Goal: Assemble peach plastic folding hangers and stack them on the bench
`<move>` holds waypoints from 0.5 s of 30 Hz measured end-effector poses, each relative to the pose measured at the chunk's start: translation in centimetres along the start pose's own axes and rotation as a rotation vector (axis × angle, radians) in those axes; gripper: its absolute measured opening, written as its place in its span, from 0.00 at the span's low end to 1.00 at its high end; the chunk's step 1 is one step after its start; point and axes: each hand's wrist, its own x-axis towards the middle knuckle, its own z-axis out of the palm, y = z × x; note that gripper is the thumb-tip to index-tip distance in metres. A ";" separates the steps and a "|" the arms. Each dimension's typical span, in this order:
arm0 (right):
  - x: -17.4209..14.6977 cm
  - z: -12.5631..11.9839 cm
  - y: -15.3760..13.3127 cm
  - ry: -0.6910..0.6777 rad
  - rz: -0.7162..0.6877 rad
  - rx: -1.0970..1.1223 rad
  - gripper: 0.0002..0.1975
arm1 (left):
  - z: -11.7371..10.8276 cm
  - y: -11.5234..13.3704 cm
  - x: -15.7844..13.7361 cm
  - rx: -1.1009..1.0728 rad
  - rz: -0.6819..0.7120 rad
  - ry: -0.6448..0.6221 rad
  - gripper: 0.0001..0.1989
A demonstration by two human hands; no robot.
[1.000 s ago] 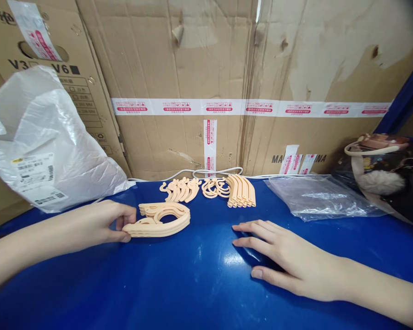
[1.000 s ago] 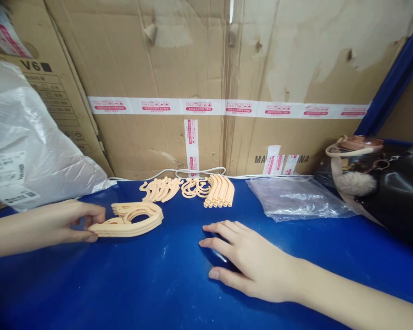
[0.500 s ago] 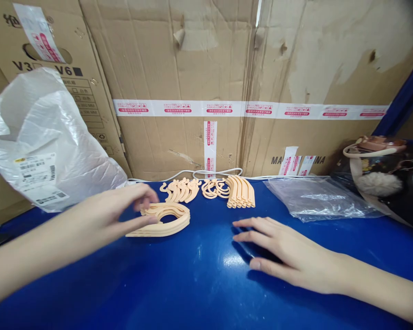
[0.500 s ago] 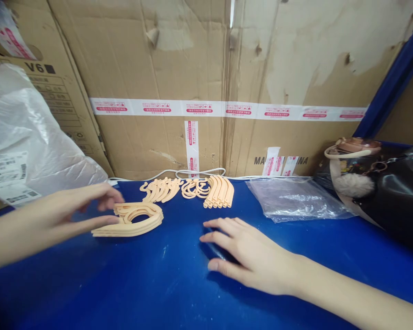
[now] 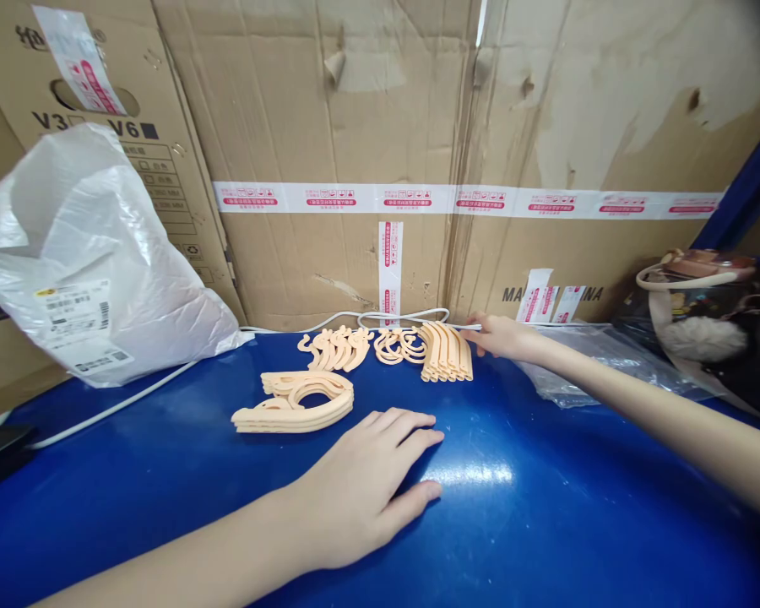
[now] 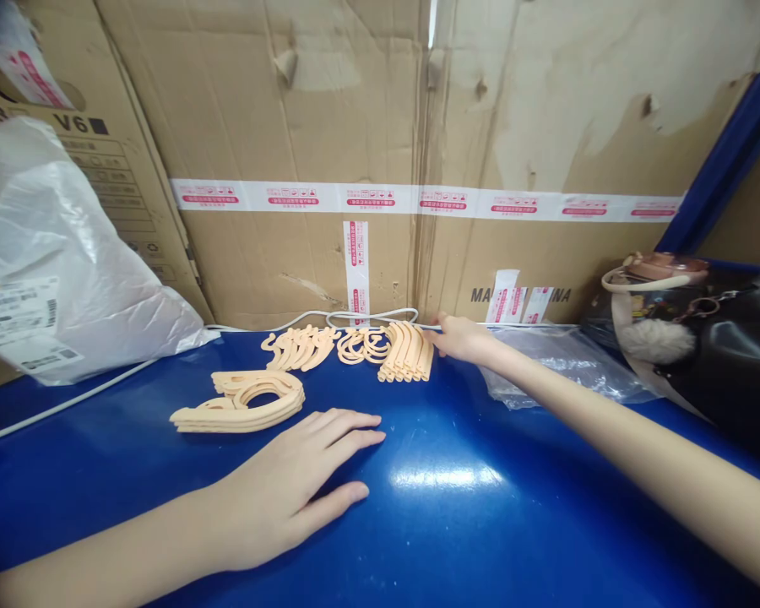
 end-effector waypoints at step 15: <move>1.4 0.7 -2.6 -0.039 0.096 -0.045 0.41 | 0.1 -0.1 -0.1 -0.023 0.008 0.013 0.20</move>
